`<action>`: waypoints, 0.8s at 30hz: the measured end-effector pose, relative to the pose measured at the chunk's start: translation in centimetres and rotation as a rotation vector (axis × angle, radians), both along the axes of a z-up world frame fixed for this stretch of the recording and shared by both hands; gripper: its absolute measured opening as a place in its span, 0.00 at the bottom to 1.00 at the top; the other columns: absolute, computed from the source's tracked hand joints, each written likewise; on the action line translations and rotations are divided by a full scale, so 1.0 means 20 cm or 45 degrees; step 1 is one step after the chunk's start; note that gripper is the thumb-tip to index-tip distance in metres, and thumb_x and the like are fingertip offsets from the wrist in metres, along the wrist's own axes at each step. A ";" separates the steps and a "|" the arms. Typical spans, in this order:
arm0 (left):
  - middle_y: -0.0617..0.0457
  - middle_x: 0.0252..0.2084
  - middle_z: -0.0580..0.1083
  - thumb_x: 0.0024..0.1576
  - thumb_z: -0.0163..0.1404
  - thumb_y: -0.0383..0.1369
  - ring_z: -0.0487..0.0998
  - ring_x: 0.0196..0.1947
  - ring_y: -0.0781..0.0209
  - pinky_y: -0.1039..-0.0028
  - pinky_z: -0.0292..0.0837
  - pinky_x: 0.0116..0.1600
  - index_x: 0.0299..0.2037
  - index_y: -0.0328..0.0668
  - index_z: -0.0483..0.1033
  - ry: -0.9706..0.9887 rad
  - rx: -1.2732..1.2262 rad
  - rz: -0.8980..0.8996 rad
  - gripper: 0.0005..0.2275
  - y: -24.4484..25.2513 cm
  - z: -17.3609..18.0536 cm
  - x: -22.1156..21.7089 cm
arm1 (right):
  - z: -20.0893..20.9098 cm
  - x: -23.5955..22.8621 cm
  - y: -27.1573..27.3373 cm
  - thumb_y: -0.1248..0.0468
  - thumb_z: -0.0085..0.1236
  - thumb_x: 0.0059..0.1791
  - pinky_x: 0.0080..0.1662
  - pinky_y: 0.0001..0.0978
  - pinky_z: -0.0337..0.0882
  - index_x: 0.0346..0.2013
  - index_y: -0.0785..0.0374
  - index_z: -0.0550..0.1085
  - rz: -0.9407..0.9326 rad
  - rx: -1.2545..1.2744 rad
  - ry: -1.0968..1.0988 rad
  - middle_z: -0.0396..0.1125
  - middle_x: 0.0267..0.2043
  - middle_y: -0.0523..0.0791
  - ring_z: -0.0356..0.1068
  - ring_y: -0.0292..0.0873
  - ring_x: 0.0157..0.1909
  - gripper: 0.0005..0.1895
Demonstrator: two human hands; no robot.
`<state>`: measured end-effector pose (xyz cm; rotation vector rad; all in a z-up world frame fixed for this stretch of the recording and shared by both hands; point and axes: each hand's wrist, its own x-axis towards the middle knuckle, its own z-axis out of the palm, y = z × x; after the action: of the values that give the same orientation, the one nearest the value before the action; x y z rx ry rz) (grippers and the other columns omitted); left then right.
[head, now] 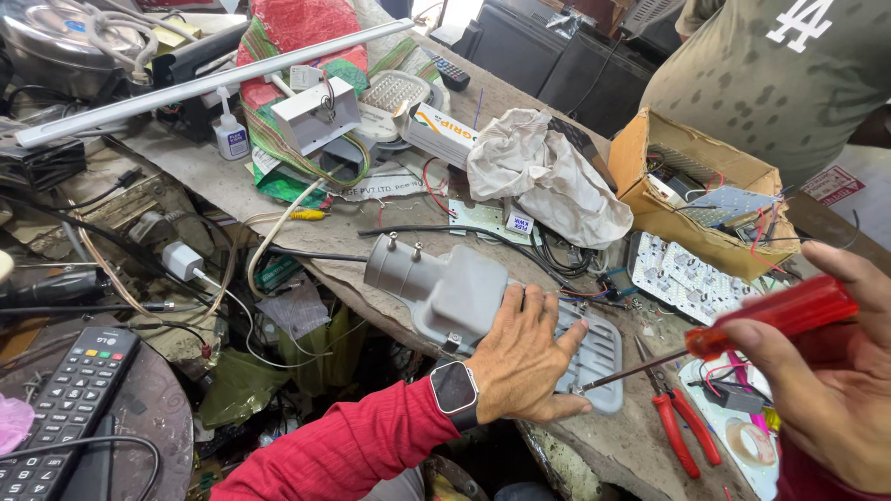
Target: The person assembles an LED light fixture by placing a circuit board into a housing, inserting a rubber gasket, and securing the cover with screws. They use a screwdriver to tighten multiple screws on the fixture's casing.
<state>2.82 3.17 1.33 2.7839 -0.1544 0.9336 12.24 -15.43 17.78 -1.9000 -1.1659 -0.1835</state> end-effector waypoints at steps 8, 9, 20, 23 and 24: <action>0.20 0.54 0.69 0.47 0.50 0.65 0.66 0.54 0.30 0.42 0.53 0.64 0.61 0.29 0.72 -0.026 0.041 0.031 0.44 0.00 -0.01 -0.01 | 0.09 -0.05 0.02 0.68 0.50 0.48 0.55 0.39 0.77 0.71 0.58 0.52 0.105 -0.046 0.228 0.70 0.55 0.51 0.76 0.48 0.53 0.37; 0.20 0.54 0.69 0.47 0.50 0.65 0.66 0.54 0.30 0.42 0.53 0.63 0.61 0.29 0.72 -0.032 0.038 0.030 0.44 0.00 -0.01 -0.01 | 0.08 -0.03 0.01 0.69 0.52 0.49 0.56 0.42 0.77 0.72 0.58 0.54 -0.011 -0.075 0.170 0.70 0.54 0.53 0.76 0.50 0.53 0.36; 0.20 0.52 0.69 0.46 0.50 0.64 0.65 0.56 0.29 0.41 0.52 0.64 0.61 0.28 0.72 -0.002 0.005 0.016 0.44 -0.01 -0.01 0.00 | -0.10 0.24 -0.15 0.66 0.55 0.53 0.59 0.54 0.76 0.70 0.56 0.54 0.452 0.054 0.477 0.70 0.55 0.58 0.75 0.56 0.57 0.32; 0.20 0.52 0.69 0.47 0.50 0.64 0.65 0.57 0.28 0.39 0.51 0.65 0.61 0.28 0.72 0.005 -0.003 0.011 0.44 -0.01 -0.02 0.01 | -0.16 0.23 -0.15 0.71 0.51 0.50 0.56 0.60 0.71 0.68 0.61 0.56 0.109 -0.065 0.422 0.67 0.54 0.60 0.73 0.62 0.58 0.31; 0.20 0.52 0.69 0.47 0.50 0.64 0.65 0.57 0.28 0.38 0.51 0.65 0.61 0.28 0.72 0.007 -0.001 0.012 0.44 -0.01 -0.02 0.01 | -0.18 0.23 -0.16 0.69 0.51 0.52 0.56 0.60 0.73 0.71 0.59 0.55 0.116 -0.024 0.384 0.67 0.54 0.59 0.73 0.61 0.57 0.32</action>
<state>3.02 2.96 0.85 2.7886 -0.1400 0.9274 16.78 -18.67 14.15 -1.8115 -1.0468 0.1604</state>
